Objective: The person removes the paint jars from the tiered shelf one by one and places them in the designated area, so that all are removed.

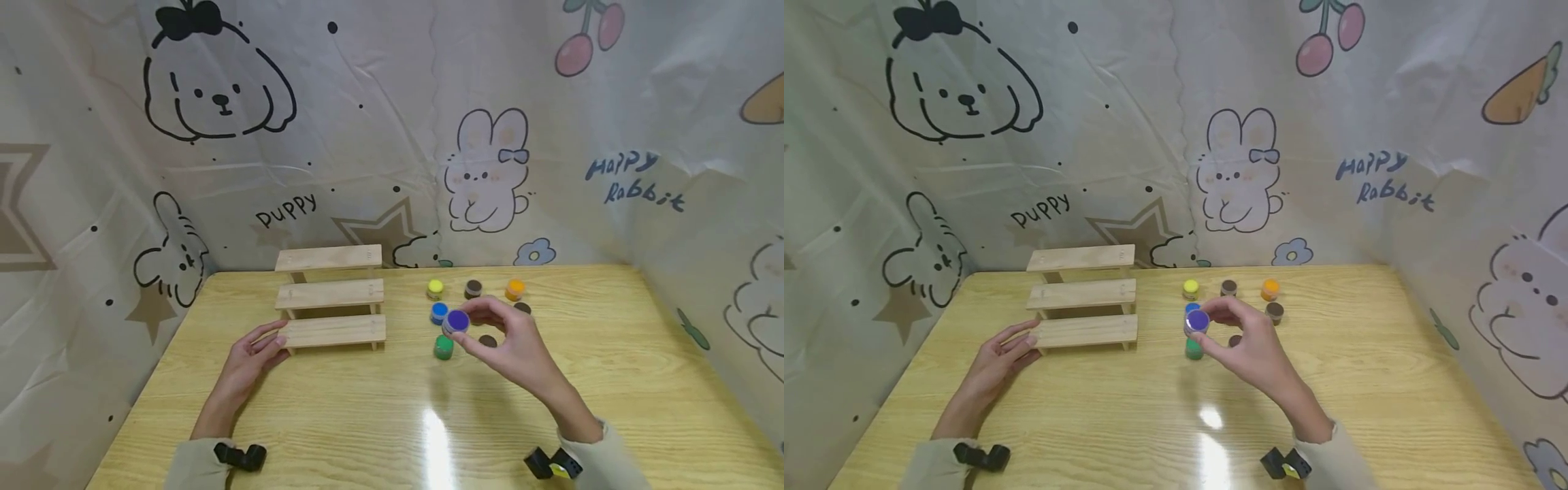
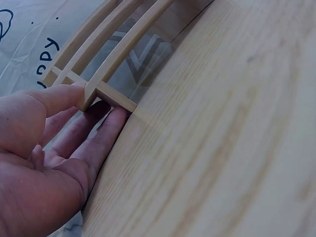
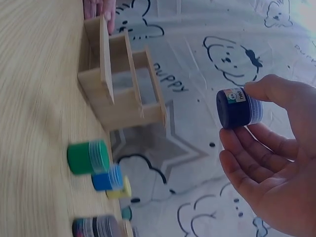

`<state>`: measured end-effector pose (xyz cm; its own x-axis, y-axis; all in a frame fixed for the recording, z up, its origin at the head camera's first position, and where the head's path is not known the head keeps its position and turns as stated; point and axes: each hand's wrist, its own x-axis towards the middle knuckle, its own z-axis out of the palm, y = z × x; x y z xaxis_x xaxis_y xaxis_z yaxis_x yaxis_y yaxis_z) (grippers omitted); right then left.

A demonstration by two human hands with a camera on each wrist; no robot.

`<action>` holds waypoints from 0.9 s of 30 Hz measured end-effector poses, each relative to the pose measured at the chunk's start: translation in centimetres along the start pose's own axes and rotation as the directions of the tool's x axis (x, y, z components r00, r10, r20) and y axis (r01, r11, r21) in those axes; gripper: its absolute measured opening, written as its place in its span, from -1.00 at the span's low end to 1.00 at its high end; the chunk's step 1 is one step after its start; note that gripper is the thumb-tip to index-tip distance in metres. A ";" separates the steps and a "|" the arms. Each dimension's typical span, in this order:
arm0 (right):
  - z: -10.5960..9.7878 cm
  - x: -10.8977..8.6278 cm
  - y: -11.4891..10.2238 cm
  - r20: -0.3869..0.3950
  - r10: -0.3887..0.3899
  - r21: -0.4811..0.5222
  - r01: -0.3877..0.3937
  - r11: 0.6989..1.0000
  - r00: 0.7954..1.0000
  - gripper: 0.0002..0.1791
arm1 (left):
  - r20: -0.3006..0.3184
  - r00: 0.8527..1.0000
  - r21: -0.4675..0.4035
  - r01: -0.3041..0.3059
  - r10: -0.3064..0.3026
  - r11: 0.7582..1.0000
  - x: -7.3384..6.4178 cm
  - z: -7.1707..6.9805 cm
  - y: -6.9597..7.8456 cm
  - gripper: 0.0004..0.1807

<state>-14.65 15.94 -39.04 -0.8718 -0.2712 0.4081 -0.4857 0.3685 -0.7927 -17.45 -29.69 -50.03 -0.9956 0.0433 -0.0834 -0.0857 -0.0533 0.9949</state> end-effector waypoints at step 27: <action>-5.8 -2.4 8.4 0.018 0.231 -0.193 -0.224 0.955 0.973 -0.67 | 0.019 0.999 0.002 -0.026 0.026 1.000 0.2 -0.1 -0.2 -0.42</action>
<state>-17.00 24.81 -44.06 -0.9592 -0.1942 0.2056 -0.2815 0.5843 -0.7612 -17.58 -29.79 -50.26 -0.9965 0.0610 -0.0565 -0.0597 -0.0526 0.9968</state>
